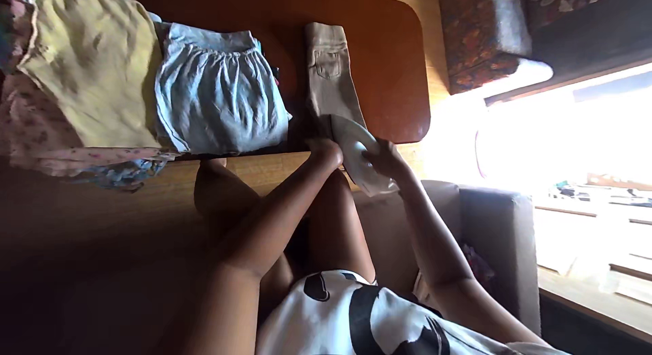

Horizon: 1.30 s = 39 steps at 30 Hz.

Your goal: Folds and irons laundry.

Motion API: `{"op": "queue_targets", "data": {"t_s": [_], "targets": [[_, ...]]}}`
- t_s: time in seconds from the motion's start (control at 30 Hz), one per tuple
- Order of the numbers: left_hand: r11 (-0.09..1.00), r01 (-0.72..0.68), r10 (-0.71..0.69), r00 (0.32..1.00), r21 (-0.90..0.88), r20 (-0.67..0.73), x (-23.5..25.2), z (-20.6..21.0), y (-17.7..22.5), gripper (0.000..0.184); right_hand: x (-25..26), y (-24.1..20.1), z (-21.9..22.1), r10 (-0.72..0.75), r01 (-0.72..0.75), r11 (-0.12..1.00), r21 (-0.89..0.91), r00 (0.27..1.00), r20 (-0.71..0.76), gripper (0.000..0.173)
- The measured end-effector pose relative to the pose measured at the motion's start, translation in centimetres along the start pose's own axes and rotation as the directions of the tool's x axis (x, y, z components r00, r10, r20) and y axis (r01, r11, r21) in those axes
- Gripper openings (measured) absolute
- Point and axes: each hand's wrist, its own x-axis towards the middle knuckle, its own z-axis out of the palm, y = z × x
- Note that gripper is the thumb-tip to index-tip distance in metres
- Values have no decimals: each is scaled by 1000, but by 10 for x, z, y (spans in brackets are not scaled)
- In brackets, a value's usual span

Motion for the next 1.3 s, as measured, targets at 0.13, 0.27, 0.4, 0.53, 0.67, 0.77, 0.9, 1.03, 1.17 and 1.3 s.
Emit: {"op": "queue_targets", "data": {"t_s": [0.13,0.27,0.4,0.53,0.67,0.77,0.9,1.03,1.17,1.3], "targets": [[998,1,-5,999,70,44,4,-2,2,43,-3,3,2,51,-52,998,22,998,21,42],[993,15,-22,998,-119,-55,2,1,1,67,49,-52,-17,-48,48,999,-5,998,-39,49],[998,-59,59,998,21,-10,-3,-4,-4,37,94,-92,-34,-154,154,987,39,988,15,55],[986,-122,124,992,114,-15,-6,-3,-11,37,73,-65,-35,-136,121,987,109,980,145,52],[991,-128,133,983,48,-127,5,11,-13,62,30,-4,-22,-80,69,995,78,987,143,48],[993,-106,110,992,56,-66,5,10,-9,75,17,6,-17,-49,39,995,87,992,117,46],[995,-52,55,998,82,-37,7,6,-5,78,46,-40,-22,-64,57,994,89,995,76,50],[988,-121,120,993,95,22,5,3,-11,48,90,-82,-29,-145,142,984,112,989,19,56],[992,-90,90,996,90,5,4,1,-12,56,75,-69,-26,-109,106,989,102,994,17,56],[994,-73,74,997,82,-12,6,5,-9,64,19,-18,-6,21,-21,993,119,1000,1,55]]}}
